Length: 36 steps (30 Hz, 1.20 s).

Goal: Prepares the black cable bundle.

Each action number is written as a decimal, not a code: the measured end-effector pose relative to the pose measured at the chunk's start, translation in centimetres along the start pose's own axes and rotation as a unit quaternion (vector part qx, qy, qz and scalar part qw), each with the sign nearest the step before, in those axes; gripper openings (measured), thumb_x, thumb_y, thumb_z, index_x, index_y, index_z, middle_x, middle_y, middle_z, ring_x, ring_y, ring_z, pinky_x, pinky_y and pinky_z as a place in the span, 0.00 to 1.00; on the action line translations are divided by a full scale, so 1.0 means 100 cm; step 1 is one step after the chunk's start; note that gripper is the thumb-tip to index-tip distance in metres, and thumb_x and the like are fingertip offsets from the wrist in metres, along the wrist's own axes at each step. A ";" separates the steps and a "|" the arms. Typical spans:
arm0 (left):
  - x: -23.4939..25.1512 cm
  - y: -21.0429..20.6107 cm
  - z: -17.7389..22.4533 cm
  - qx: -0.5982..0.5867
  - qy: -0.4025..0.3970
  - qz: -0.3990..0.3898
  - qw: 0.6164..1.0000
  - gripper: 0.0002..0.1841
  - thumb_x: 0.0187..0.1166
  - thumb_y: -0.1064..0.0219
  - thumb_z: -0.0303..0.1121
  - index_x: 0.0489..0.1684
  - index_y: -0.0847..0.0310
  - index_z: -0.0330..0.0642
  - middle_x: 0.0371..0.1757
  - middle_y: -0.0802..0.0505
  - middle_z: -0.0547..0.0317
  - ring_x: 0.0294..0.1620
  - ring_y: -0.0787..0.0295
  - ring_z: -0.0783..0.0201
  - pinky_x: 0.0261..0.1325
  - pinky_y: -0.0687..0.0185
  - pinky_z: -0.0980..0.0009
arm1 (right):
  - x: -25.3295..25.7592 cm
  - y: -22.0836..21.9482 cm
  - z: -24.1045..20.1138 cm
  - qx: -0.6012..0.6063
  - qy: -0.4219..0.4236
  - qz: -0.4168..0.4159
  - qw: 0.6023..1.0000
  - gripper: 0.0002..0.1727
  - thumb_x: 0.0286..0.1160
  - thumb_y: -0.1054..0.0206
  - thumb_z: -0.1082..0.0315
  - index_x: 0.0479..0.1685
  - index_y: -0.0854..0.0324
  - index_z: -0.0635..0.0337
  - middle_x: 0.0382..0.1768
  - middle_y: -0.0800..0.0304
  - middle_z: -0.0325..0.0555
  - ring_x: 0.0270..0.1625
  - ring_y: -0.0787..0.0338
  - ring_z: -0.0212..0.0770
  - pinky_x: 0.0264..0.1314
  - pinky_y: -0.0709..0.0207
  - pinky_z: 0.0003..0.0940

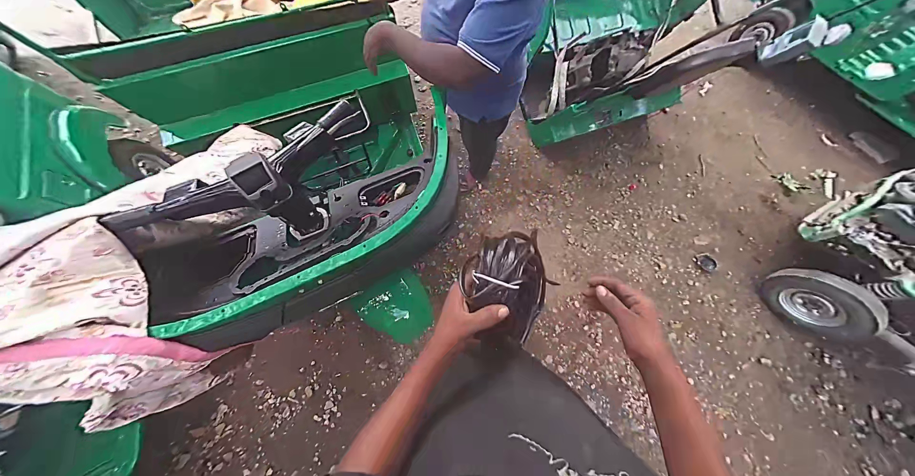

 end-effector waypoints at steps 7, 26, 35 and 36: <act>0.111 -0.047 -0.037 -0.065 -0.003 -0.026 0.998 0.42 0.56 0.13 0.35 0.71 0.33 0.29 0.57 0.08 0.49 0.58 0.07 0.58 0.65 0.10 0.59 | 0.071 0.005 -0.072 0.058 0.154 -0.045 0.985 0.15 0.84 0.37 0.71 0.62 0.16 0.71 0.52 0.06 0.53 0.52 0.06 0.45 0.61 0.10 0.43; 0.378 -0.100 -0.010 0.061 0.001 -0.070 0.996 0.37 0.59 0.17 0.37 0.67 0.26 0.26 0.57 0.07 0.52 0.59 0.08 0.65 0.66 0.11 0.65 | 0.399 0.072 -0.130 -0.194 0.365 -0.195 0.889 0.10 0.86 0.36 0.62 0.45 0.12 0.57 0.56 0.09 0.43 0.71 0.15 0.42 0.78 0.23 0.46; 0.426 -0.175 -0.041 0.165 0.070 0.120 0.976 0.34 0.77 0.34 0.63 0.60 0.17 0.36 0.48 0.07 0.60 0.51 0.11 0.73 0.61 0.13 0.66 | 0.462 0.094 -0.143 -0.140 0.389 -0.364 0.835 0.15 0.86 0.40 0.69 0.58 0.08 0.52 0.55 0.10 0.46 0.59 0.12 0.35 0.64 0.15 0.32; 0.424 -0.187 -0.045 0.147 0.063 0.157 0.975 0.31 0.82 0.38 0.60 0.56 0.15 0.37 0.45 0.07 0.61 0.48 0.10 0.72 0.59 0.13 0.65 | 0.465 0.104 -0.142 -0.140 0.394 -0.379 0.826 0.16 0.85 0.41 0.69 0.60 0.08 0.48 0.56 0.10 0.44 0.60 0.12 0.35 0.65 0.16 0.33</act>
Point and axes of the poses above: each hand's wrist, its own x-axis towards the middle knuckle, its own y-axis out of the back of the hand, z = x × y, the point moved 2 cm from there along x, towards the middle knuckle
